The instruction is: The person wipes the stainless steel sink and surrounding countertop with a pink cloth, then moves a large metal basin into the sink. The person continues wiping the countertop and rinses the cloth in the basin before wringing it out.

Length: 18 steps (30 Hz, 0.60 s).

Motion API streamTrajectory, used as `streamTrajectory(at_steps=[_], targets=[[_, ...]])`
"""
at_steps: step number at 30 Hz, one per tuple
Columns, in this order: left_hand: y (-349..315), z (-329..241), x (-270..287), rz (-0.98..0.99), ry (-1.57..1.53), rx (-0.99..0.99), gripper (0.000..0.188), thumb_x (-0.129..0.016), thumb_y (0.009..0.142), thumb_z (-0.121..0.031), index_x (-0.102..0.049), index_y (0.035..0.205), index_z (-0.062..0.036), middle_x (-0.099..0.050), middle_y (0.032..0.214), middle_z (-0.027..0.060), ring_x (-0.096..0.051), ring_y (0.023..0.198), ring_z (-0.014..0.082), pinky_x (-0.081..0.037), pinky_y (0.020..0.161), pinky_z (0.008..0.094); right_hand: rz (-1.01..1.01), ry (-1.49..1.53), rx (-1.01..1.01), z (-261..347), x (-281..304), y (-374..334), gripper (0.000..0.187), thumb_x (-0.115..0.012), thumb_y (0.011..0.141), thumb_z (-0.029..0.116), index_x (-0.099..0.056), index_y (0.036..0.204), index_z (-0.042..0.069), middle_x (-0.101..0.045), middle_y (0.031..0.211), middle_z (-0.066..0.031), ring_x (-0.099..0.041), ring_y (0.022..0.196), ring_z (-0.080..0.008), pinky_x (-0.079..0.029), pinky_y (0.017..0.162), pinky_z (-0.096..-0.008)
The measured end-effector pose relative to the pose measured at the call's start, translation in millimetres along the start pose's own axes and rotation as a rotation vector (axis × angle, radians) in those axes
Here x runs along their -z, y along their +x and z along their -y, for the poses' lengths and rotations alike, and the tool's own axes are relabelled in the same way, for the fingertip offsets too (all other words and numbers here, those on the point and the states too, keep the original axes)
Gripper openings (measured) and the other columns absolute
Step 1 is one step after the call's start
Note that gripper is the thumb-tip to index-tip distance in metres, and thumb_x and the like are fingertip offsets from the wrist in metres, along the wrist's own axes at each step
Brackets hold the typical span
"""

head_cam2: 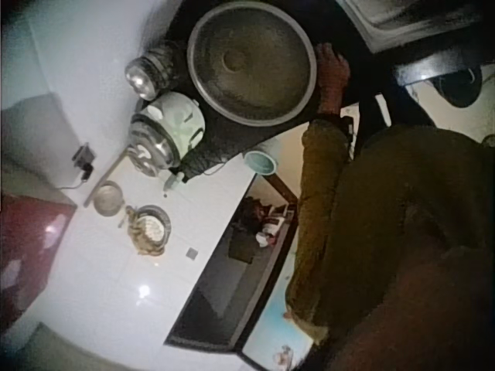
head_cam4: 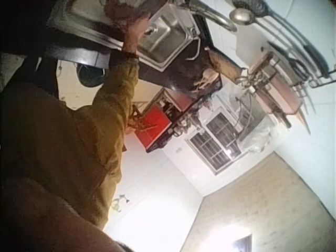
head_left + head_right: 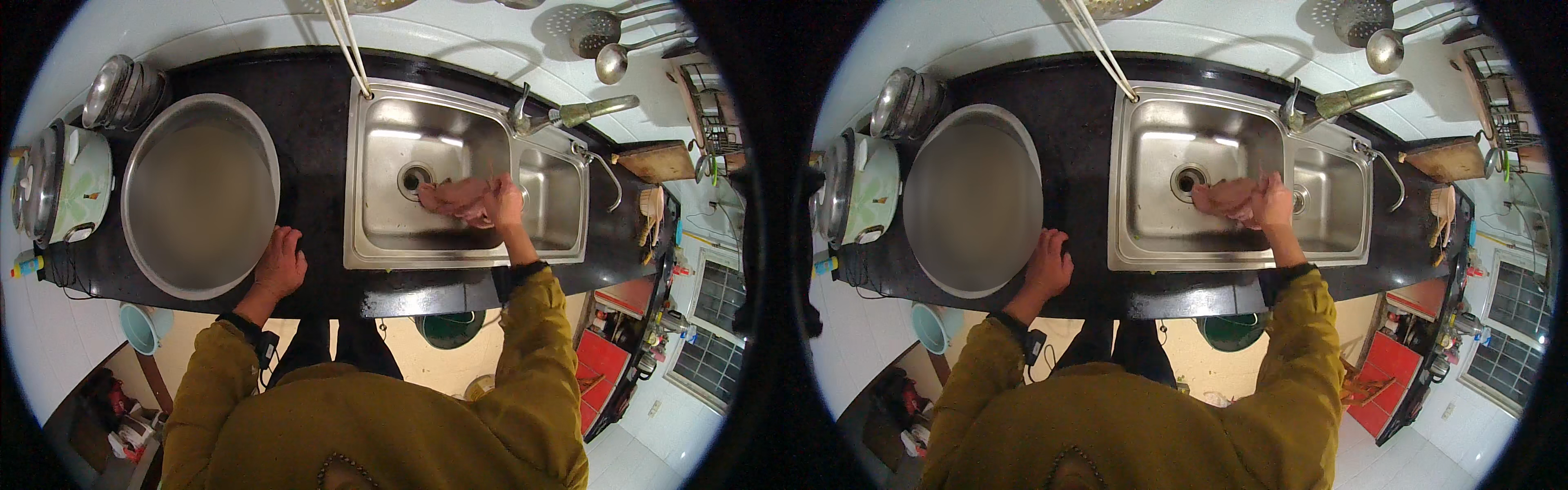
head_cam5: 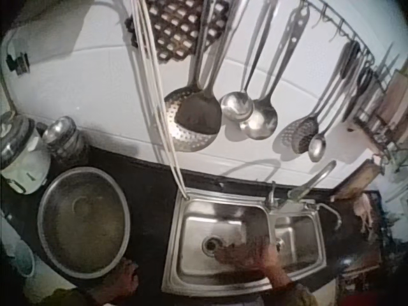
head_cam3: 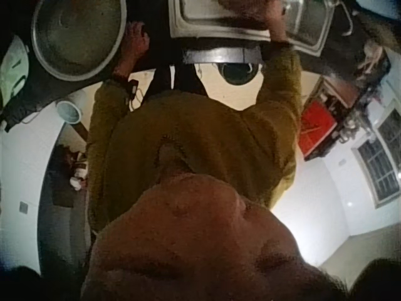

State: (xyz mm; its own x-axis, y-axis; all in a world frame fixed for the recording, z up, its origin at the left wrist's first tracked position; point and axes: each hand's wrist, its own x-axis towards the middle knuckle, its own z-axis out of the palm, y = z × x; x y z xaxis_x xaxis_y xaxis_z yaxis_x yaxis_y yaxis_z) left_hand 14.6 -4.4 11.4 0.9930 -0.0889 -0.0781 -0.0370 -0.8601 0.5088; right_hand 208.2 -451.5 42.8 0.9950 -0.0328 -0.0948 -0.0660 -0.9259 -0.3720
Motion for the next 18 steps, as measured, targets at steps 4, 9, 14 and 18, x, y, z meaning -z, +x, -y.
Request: streamTrajectory(at_steps=[4, 9, 14, 18], targets=[[-0.6, 2.7, -1.7, 0.063, 0.051, 0.033, 0.047, -0.063, 0.08, -0.013, -0.047, 0.123, -0.0059, -0.046, 0.127, 0.0197, -0.041, 0.125, 0.0438, -0.033, 0.109, 0.0533, -0.147, 0.148, -0.059, -5.2, -59.4, 55.9, 0.031, -0.064, 0.078, 0.017, -0.054, 0.106, 0.006, -0.066, 0.09, -0.0183, -0.064, 0.088, -0.0389, -0.05, 0.078, -0.0447], [-5.0, 7.8, -3.6, 0.022, 0.054, -0.02, 0.05, -0.065, 0.077, -0.013, -0.046, 0.124, -0.0056, -0.044, 0.128, 0.0193, -0.041, 0.124, 0.0442, -0.033, 0.109, 0.0542, 0.285, -0.198, -0.261, -43.3, -174.8, 107.5, 0.063, -0.054, 0.088, 0.038, -0.039, 0.143, 0.01, -0.051, 0.133, -0.0293, -0.04, 0.134, -0.0363, -0.034, 0.108, -0.0466], [-10.0, 7.1, -3.9, 0.036, 0.039, -0.021, 0.053, -0.066, 0.075, -0.013, -0.046, 0.124, -0.0057, -0.044, 0.126, 0.0191, -0.04, 0.123, 0.0437, -0.032, 0.109, 0.0554, 0.391, -0.262, -0.1, -27.2, -249.2, 115.6, 0.068, -0.046, 0.093, 0.042, -0.036, 0.144, -0.001, -0.045, 0.14, -0.0281, -0.037, 0.136, -0.0396, -0.024, 0.113, -0.0535], [-8.3, 7.2, -4.9, 0.013, 0.047, -0.055, 0.054, -0.067, 0.074, -0.013, -0.045, 0.123, -0.0053, -0.044, 0.124, 0.0199, -0.04, 0.122, 0.044, -0.031, 0.109, 0.0555, 0.43, -0.3, 0.15, 44.3, -255.7, 96.1, 0.063, -0.048, 0.093, 0.036, -0.039, 0.144, 0.001, -0.027, 0.155, -0.0192, -0.022, 0.144, -0.0401, -0.022, 0.114, -0.0542]])
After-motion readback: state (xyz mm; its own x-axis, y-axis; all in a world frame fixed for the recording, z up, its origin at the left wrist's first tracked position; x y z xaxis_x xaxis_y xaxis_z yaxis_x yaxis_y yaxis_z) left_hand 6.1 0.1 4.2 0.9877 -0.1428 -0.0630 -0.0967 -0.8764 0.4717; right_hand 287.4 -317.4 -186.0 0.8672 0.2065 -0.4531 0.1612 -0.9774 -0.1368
